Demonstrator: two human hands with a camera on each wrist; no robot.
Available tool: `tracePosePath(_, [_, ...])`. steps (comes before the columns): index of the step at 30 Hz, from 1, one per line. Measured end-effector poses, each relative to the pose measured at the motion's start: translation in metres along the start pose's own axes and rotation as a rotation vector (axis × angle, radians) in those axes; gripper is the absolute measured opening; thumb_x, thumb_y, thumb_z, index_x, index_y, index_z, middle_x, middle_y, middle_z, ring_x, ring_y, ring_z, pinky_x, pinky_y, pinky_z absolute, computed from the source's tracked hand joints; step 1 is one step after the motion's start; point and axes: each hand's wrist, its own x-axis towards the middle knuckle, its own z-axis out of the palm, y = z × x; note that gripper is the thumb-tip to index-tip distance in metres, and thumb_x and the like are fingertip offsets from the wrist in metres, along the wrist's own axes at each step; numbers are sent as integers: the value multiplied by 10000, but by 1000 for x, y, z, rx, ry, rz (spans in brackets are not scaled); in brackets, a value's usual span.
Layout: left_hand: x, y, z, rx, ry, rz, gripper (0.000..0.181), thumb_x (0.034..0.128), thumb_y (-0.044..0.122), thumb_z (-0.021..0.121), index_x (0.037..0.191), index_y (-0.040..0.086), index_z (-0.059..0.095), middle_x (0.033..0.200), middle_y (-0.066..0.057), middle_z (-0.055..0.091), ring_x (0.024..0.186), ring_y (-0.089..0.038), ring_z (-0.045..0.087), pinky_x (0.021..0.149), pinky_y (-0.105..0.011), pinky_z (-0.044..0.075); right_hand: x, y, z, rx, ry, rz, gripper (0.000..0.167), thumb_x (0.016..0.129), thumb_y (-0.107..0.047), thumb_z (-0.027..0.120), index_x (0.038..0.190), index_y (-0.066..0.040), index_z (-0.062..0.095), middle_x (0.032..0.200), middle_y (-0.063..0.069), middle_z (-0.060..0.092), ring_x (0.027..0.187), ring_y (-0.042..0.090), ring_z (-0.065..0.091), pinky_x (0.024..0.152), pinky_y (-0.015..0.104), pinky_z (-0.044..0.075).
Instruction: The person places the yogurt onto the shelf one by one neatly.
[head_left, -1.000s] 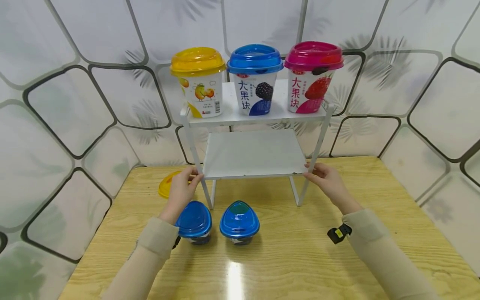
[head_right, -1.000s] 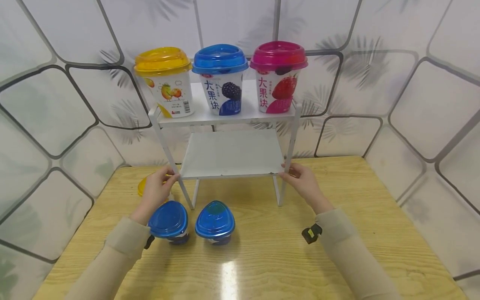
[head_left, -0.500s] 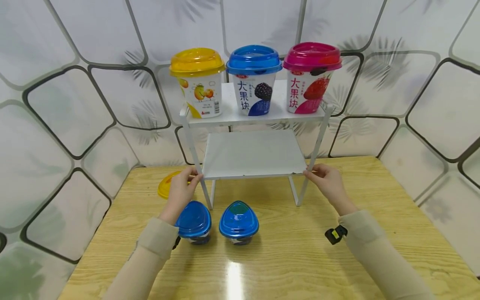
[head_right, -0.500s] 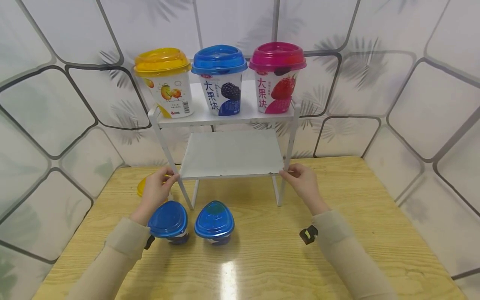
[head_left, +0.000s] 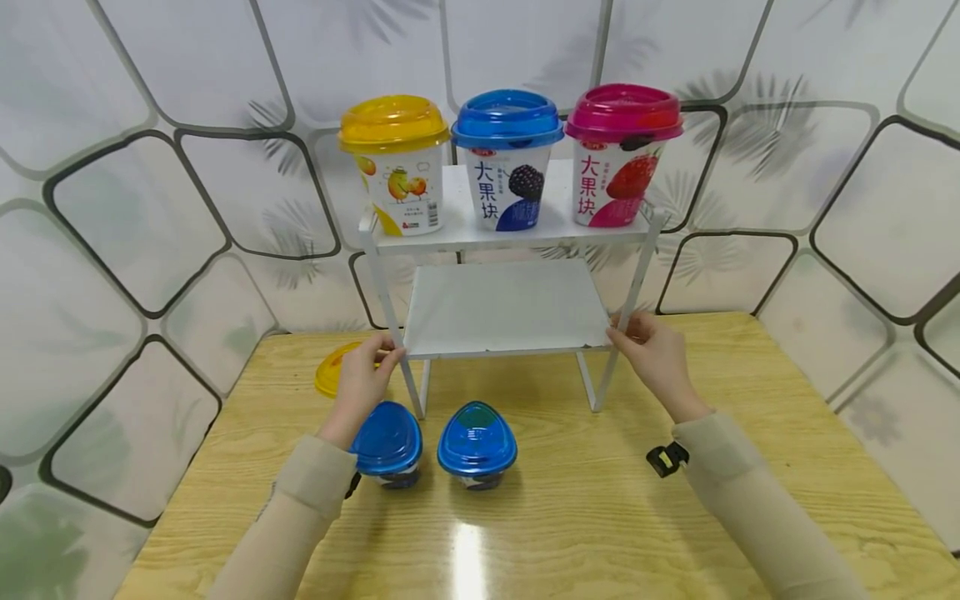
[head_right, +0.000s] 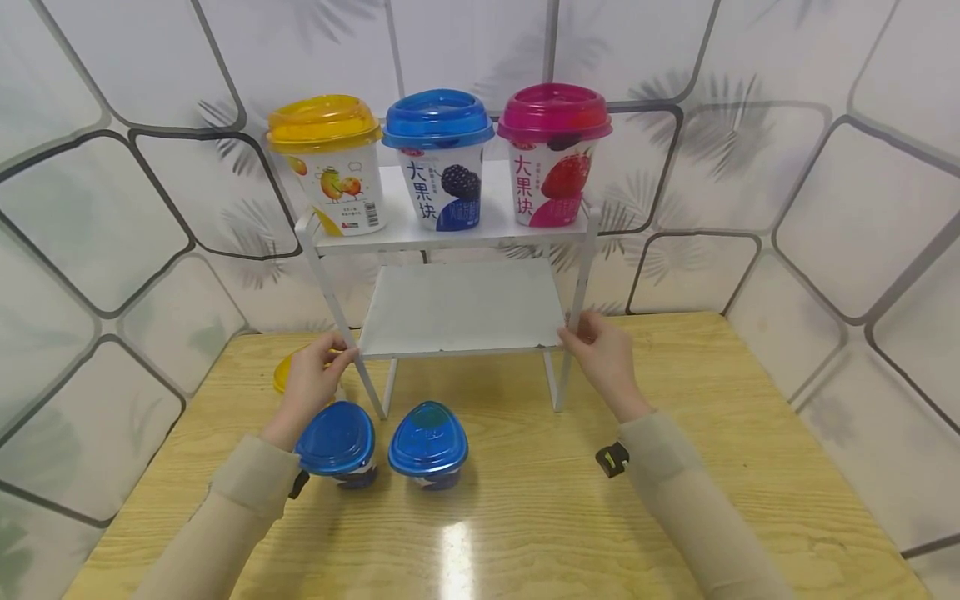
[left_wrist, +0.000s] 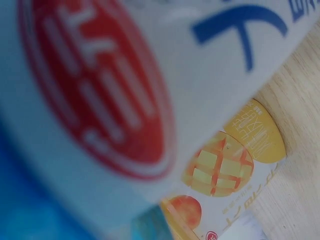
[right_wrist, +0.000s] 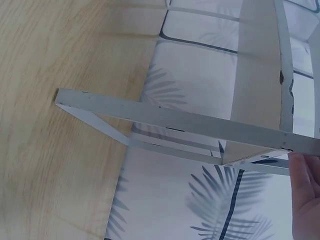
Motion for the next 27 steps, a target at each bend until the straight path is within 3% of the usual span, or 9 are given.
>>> tracePosePath(8, [-1,2,-1,7,-3,-1,101,872,116,554,902,21,569,968,-154,617,882,-312,591,739,-418,497,4,-3,1,116,35,-63,224,816,-97,634,975,54,588,931,177,626,781,-56,560,672,127,471])
tracePosePath(14, [0,2,-1,4,-4,-8,103,873,119,550,907,23,568,972,-152,617,887,-311,589,745,-419,494,6,-8,1,175,68,-99,204,795,-32,640,959,71,578,903,201,626,735,-62,557,656,103,461])
tracePosePath(20, [0,1,-2,-10,-14,-4,102,875,114,550,912,21,565,981,-156,609,893,-319,588,739,-423,496,0,-28,-2,194,72,-112,152,788,84,597,927,125,554,846,279,602,678,-40,576,647,108,465])
tracePosePath(27, [0,2,-6,-40,-77,-15,122,878,99,548,970,19,553,1015,-158,579,917,-329,579,737,-420,497,6,-5,4,193,87,-139,145,783,52,620,918,78,573,792,223,625,657,-41,580,625,129,473])
